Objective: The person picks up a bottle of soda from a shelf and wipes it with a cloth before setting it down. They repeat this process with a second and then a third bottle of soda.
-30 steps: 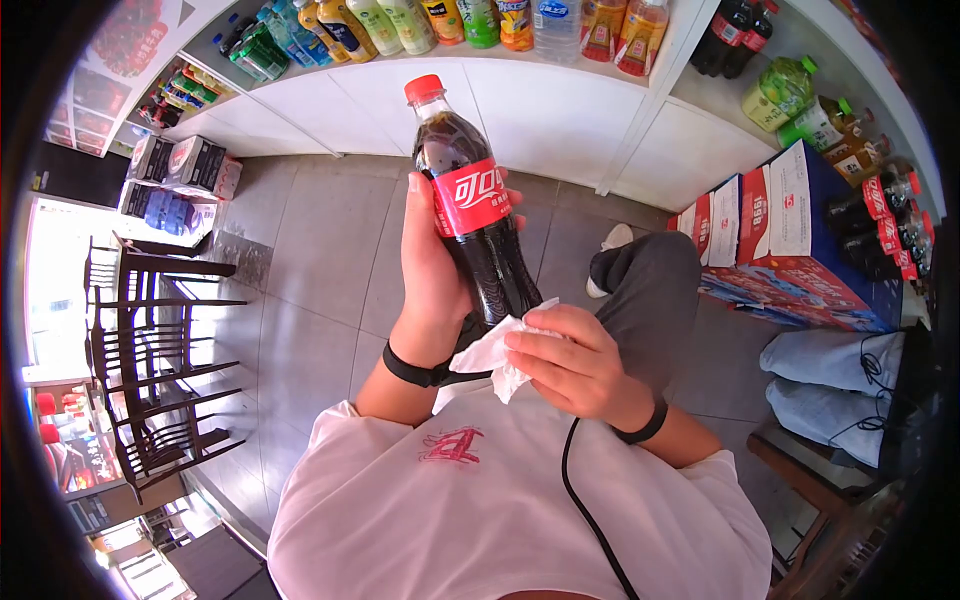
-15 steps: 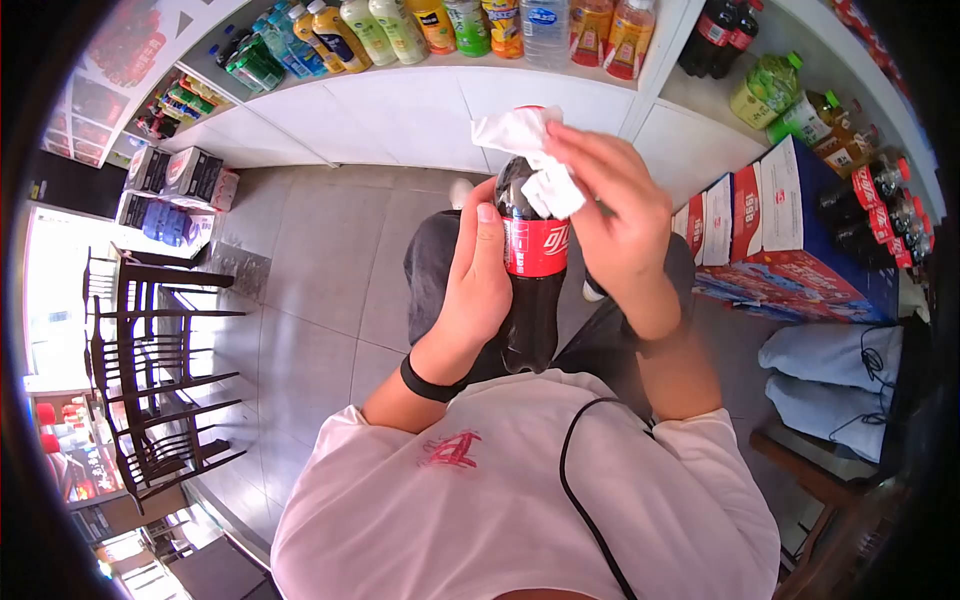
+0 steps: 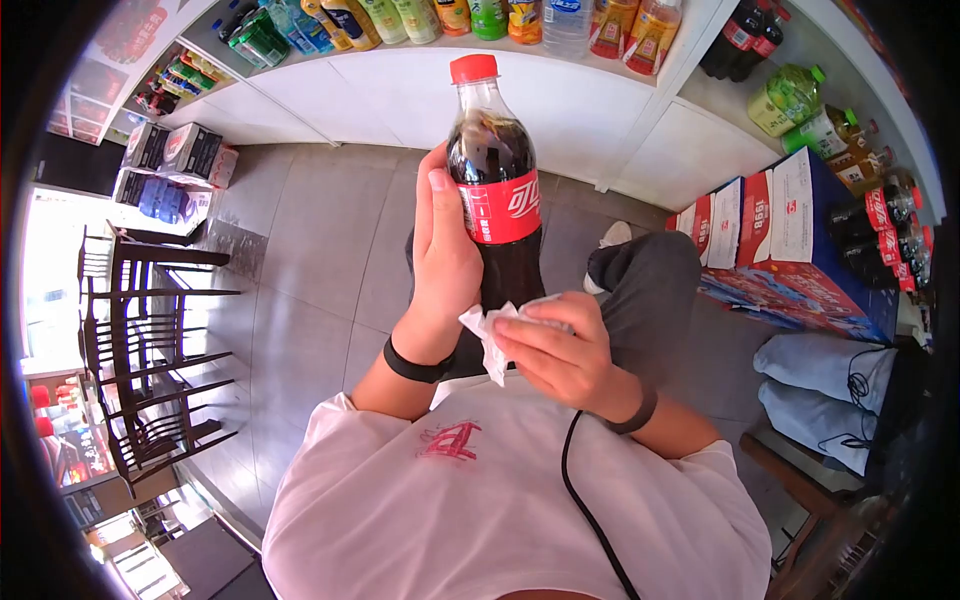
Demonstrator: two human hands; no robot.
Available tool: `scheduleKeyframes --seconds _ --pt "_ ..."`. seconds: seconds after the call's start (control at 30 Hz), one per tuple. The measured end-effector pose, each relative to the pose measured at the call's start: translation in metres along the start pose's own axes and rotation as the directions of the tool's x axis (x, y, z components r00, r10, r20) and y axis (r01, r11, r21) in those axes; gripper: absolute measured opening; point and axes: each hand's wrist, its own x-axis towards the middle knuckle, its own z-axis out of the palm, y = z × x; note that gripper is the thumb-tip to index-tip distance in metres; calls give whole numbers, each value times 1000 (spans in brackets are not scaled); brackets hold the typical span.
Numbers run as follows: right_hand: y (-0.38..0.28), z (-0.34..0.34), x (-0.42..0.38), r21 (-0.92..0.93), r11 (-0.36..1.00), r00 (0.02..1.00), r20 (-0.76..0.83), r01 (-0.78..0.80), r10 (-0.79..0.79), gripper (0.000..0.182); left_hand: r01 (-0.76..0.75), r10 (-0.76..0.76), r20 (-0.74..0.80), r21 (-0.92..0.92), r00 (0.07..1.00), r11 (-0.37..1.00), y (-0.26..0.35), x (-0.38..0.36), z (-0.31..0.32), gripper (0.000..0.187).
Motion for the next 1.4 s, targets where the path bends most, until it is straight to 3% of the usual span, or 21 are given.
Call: scheduleKeyframes --seconds 0.17,0.27,0.33,0.37,0.4,0.5,0.6,0.73,0.8,0.83,0.87,1.0,1.1,1.13,1.2,1.4 --pt "-6 -7 -6 88 996 999 36 30 -34 31 207 -230 -68 -241 971 948 7 8 1 72" --pt "-5 -17 -13 270 955 992 25 -122 120 27 190 -180 61 -345 982 919 10 10 -8 65" --pt "5 -23 -17 450 856 965 75 -256 249 28 195 -184 65 -328 981 924 11 8 -10 69" --pt "9 -23 -19 529 787 945 109 -318 309 29 211 -192 91 -294 977 932 7 7 -16 68" --pt "9 -22 -21 670 616 890 159 -415 427 29 226 -201 119 -259 972 939 5 6 -20 67" --pt "14 -16 -35 876 -16 664 378 -483 645 27 191 -181 69 -189 981 963 3 4 -15 63" --pt "15 -19 -35 893 -236 579 431 -383 692 28 146 -152 -2 -274 988 951 6 4 -6 61" --pt "29 -26 -36 926 -277 450 367 -256 814 31 178 -149 112 -318 982 931 3 7 -14 60" --pt "39 -31 -28 945 -215 404 302 -246 863 35 260 -212 171 -349 962 900 1 1 -13 60" --pt "43 -36 -20 959 -142 450 242 -244 860 34 319 -223 295 -334 929 887 -2 0 -20 62" --pt "46 -41 -12 969 -70 491 182 -238 852 34 356 -249 322 -339 914 871 -2 -3 -18 62" --pt "58 -54 25 816 438 635 -116 -377 763 37 433 -281 429 -313 859 845 -10 -12 -12 67" --pt "65 -53 62 495 805 809 -293 -327 509 35 384 -239 463 -248 853 889 -8 -17 -1 75" --pt "65 -51 66 430 840 835 -281 -331 473 34 409 -227 547 -237 806 881 -12 -16 -7 74" --pt "65 -44 73 298 898 883 -246 -324 400 33 374 -211 521 -231 827 898 -14 -17 -5 74" --pt "52 -21 58 58 984 937 -303 -167 177 37 219 -171 199 -250 965 943 -12 -19 -2 68"
